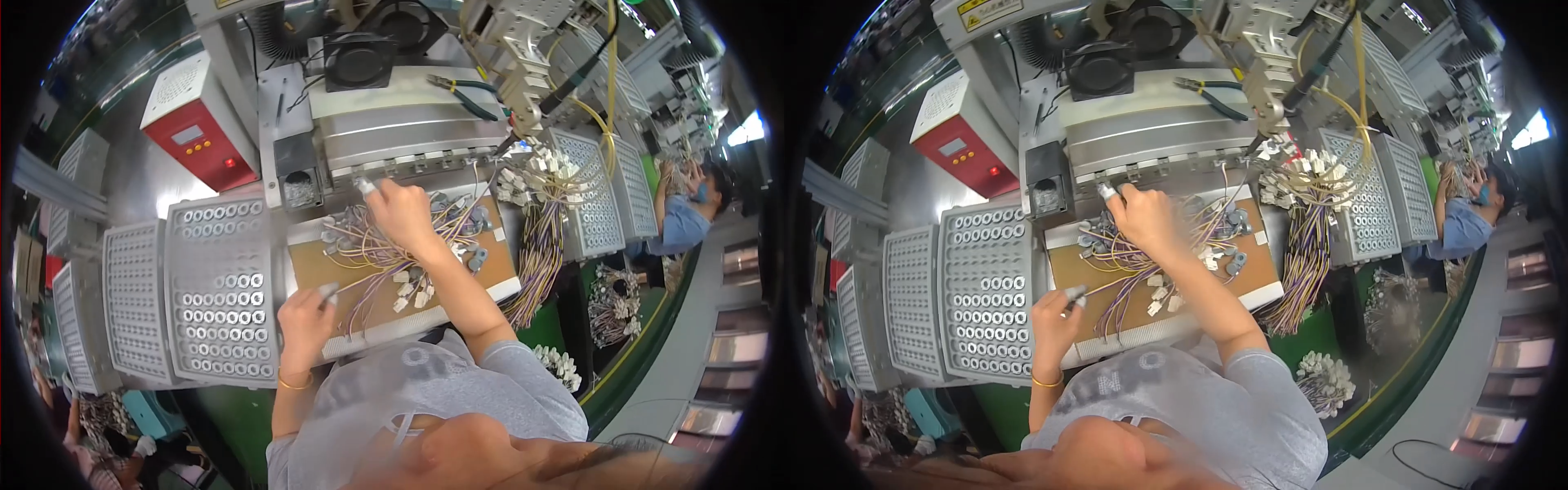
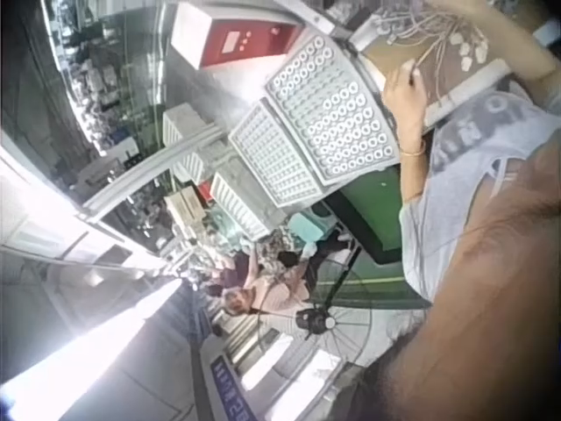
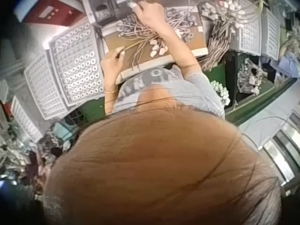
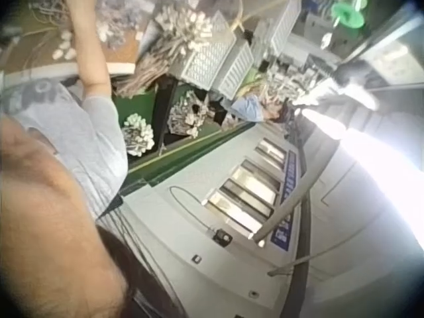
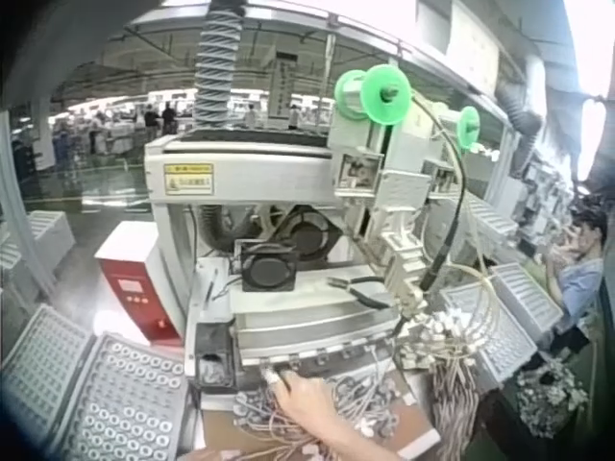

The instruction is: The person takes components from a tray, attaches them to wire harness connectors by hand, and inserts the connectors into a machine fixture.

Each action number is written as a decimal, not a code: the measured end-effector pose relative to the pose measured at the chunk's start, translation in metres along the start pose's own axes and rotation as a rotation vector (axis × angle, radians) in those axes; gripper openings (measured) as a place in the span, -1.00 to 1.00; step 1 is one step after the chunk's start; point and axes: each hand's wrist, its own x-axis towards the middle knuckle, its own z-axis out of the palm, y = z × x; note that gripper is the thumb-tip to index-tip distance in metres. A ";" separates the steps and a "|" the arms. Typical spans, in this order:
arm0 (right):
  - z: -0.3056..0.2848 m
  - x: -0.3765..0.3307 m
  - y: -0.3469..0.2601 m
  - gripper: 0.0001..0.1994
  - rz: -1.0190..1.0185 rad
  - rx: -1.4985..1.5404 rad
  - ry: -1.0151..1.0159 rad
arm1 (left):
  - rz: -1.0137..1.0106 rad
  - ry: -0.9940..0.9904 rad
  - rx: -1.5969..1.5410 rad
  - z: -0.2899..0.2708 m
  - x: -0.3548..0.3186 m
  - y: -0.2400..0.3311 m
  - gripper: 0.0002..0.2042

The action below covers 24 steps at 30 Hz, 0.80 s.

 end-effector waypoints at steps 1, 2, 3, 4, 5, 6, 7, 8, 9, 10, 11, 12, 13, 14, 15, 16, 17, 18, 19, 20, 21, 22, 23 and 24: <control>-0.008 -0.004 0.000 -0.84 -0.261 -0.266 0.070 | 0.010 -0.006 -0.001 -0.003 0.000 0.001 -0.82; -0.014 -0.011 0.001 -0.84 -0.260 -0.270 0.078 | -0.061 0.003 -0.043 -0.006 0.000 0.001 -0.80; -0.021 -0.020 0.000 -0.84 -0.213 -0.116 0.019 | -0.138 0.014 -0.085 -0.008 -0.001 0.001 -0.79; -0.025 -0.029 -0.003 -0.85 -0.165 0.037 -0.040 | -0.136 0.014 -0.087 -0.007 -0.001 -0.004 -0.79; -0.028 -0.038 -0.011 -0.88 -0.192 0.069 -0.081 | -0.078 0.032 -0.095 -0.005 -0.002 -0.012 -0.79; -0.022 -0.048 -0.006 -0.87 -0.265 0.105 -0.135 | -0.014 0.043 -0.109 -0.001 -0.002 -0.015 -0.79; -0.012 -0.058 -0.001 -0.86 -0.336 0.138 -0.187 | -0.066 0.028 -0.152 0.000 -0.001 -0.014 -0.77; -0.005 -0.067 -0.001 -0.82 -0.377 0.165 -0.267 | -0.046 0.003 -0.174 -0.002 -0.001 -0.014 -0.77; 0.002 -0.072 -0.003 -0.78 -0.453 0.189 -0.362 | -0.012 0.040 -0.119 -0.005 -0.002 -0.014 -0.76; 0.012 -0.081 0.001 -0.76 -0.490 0.258 -0.372 | 0.035 0.072 -0.073 -0.004 0.001 -0.010 -0.75; 0.020 -0.091 0.005 -0.77 -0.433 0.291 -0.463 | 0.063 0.053 -0.099 -0.003 -0.001 -0.004 -0.75; 0.019 -0.088 -0.006 -0.81 -0.351 0.397 -0.607 | 0.043 0.089 -0.057 -0.007 -0.009 -0.002 -0.74; 0.019 -0.089 0.002 -0.82 -0.320 0.430 -0.625 | 0.019 0.127 -0.008 -0.008 -0.011 0.001 -0.73; 0.029 -0.086 0.001 -0.84 -0.310 0.489 -0.658 | 0.018 0.137 0.016 -0.008 -0.011 -0.004 -0.73; 0.028 -0.084 0.002 -0.84 -0.270 0.488 -0.658 | 0.099 0.167 0.101 0.001 -0.013 -0.008 -0.73; 0.025 -0.080 0.001 -0.85 -0.242 0.504 -0.687 | 0.153 0.207 0.206 0.006 -0.019 -0.016 -0.73; 0.025 -0.082 0.002 -0.84 -0.202 0.486 -0.676 | 0.154 0.226 0.144 0.011 -0.020 -0.016 -0.73; 0.024 -0.082 0.005 -0.83 -0.165 0.471 -0.671 | 0.153 0.251 0.089 0.016 -0.015 -0.015 -0.73; 0.013 -0.078 0.004 -0.82 -0.050 0.442 -0.751 | 0.130 0.234 0.030 0.021 -0.013 -0.015 -0.73; 0.004 -0.076 0.000 -0.83 -0.005 0.421 -0.756 | 0.108 0.225 -0.030 0.020 -0.010 -0.017 -0.73; -0.002 -0.075 -0.001 -0.83 0.005 0.437 -0.735 | 0.060 0.229 0.021 0.012 -0.008 -0.019 -0.72; -0.005 -0.076 0.003 -0.83 0.032 0.437 -0.696 | 0.026 0.219 0.049 0.007 -0.004 -0.024 -0.71; -0.003 -0.077 0.006 -0.83 0.014 0.462 -0.730 | -0.060 0.276 0.114 0.002 -0.005 -0.044 -0.73; -0.003 -0.076 0.009 -0.85 -0.006 0.433 -0.703 | -0.131 0.327 0.165 -0.003 -0.008 -0.071 -0.75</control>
